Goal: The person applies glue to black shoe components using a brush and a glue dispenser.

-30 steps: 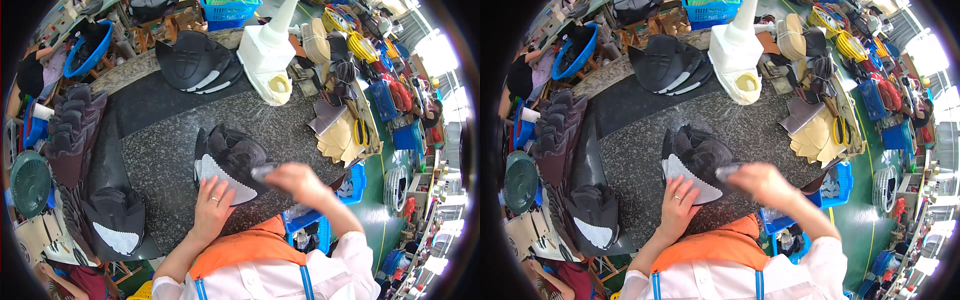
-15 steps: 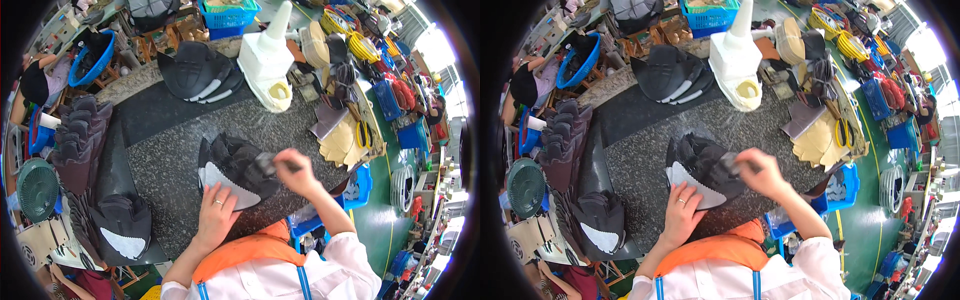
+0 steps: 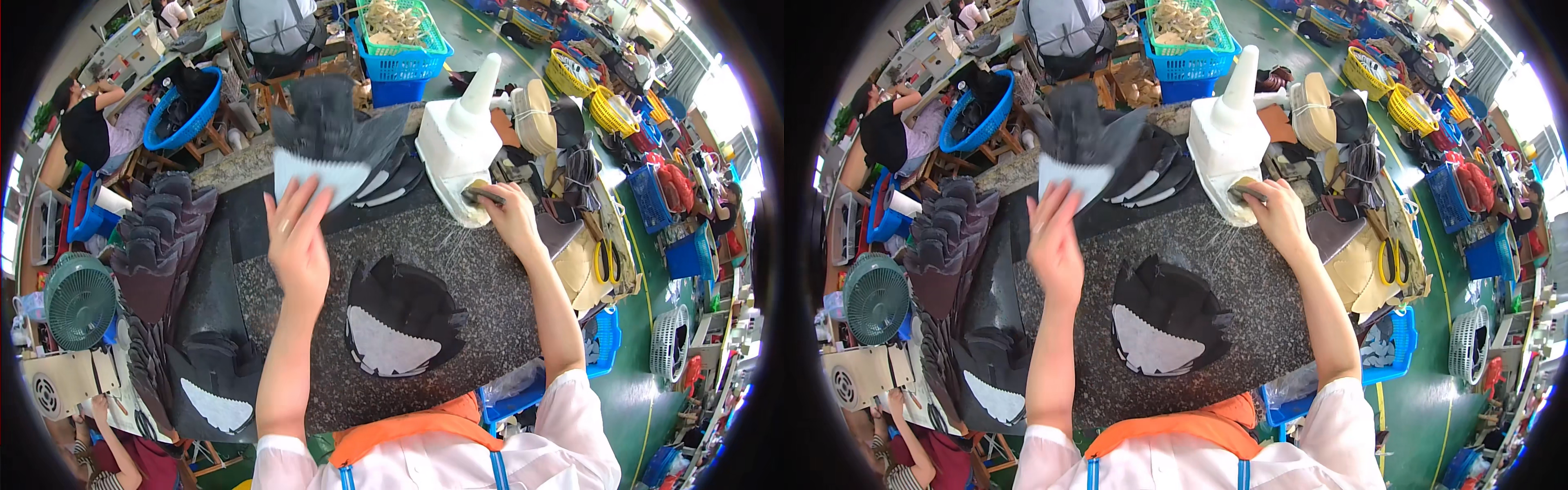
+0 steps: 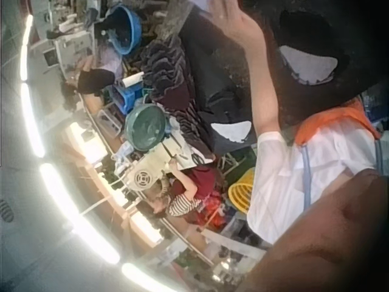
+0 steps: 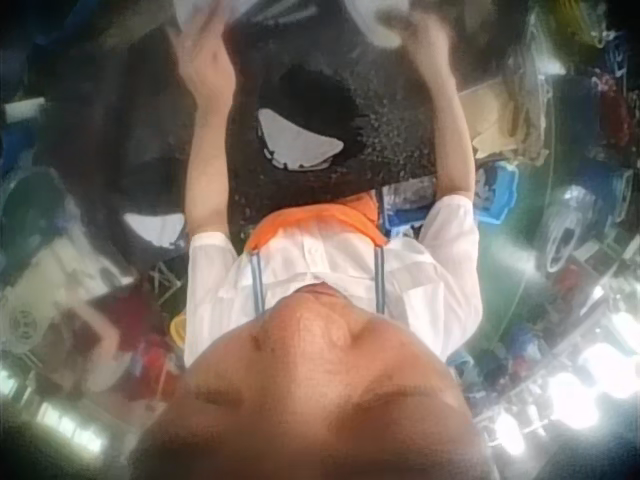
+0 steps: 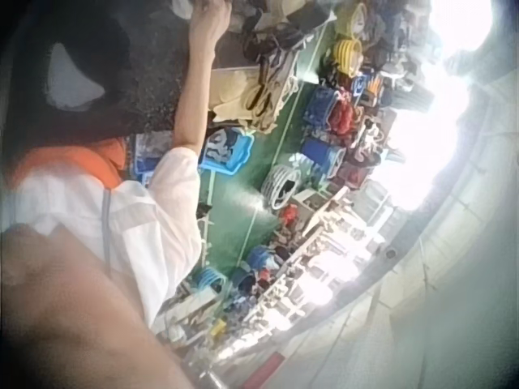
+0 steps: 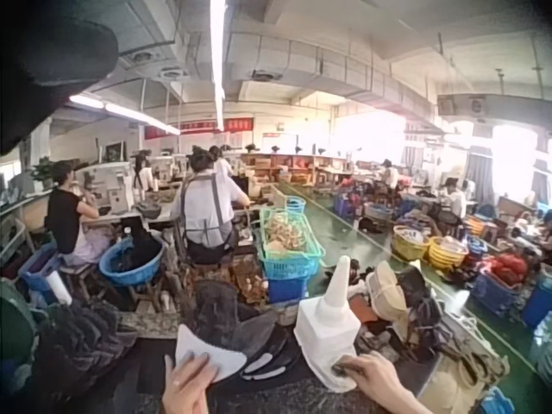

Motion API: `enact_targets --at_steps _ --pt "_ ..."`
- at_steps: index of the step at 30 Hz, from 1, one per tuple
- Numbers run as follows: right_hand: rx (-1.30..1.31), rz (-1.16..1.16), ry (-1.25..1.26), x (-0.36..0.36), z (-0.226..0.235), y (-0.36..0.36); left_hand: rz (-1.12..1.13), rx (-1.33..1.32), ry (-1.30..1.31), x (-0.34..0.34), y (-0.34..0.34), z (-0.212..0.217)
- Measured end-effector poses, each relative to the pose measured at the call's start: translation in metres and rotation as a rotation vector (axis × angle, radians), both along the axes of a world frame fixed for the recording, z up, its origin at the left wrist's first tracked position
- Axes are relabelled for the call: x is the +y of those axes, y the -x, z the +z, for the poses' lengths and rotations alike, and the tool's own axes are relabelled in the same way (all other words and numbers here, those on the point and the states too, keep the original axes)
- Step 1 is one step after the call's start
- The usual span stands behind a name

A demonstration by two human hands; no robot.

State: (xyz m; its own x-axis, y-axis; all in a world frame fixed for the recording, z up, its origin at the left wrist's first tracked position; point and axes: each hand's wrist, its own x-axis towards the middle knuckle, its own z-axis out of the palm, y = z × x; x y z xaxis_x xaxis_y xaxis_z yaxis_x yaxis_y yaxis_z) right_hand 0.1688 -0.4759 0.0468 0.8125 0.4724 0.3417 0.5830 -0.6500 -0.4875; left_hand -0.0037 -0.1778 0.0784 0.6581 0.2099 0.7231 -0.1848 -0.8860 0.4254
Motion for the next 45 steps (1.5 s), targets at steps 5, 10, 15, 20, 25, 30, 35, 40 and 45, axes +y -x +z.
enact_targets --at_steps 5,10,15,20,25,30,35,40,45 --pt "-0.187 0.018 -0.062 -0.016 0.013 0.036 -0.174 0.402 -0.073 -0.056 0.033 -0.028" --pt "0.827 0.207 -0.205 0.026 0.056 0.103 -0.393 0.489 -0.118 -0.112 0.153 -0.080" --pt "0.011 0.800 0.023 0.101 0.014 0.092 -0.411 0.477 -0.070 -0.107 0.155 -0.086" --pt "0.295 0.900 0.083 0.031 0.035 0.086 -0.398 0.511 0.024 -0.103 0.162 -0.080" --pt "0.217 0.775 0.031 -0.031 0.015 0.176 -0.386 0.509 0.114 -0.105 0.158 -0.082" --pt "0.232 0.089 -0.109 -0.065 -0.007 0.189 -0.404 0.520 0.066 -0.106 0.153 -0.068" --pt "0.242 0.400 -0.260 -0.049 0.009 0.200 -0.402 0.644 0.019 -0.104 0.142 -0.056" --pt "0.146 0.016 -0.263 -0.069 -0.008 0.183 -0.395 0.721 0.126 -0.083 0.134 -0.015" --pt "0.333 -0.190 -0.460 -0.090 -0.001 0.170 -0.076 0.197 0.551 -0.036 0.057 0.009"
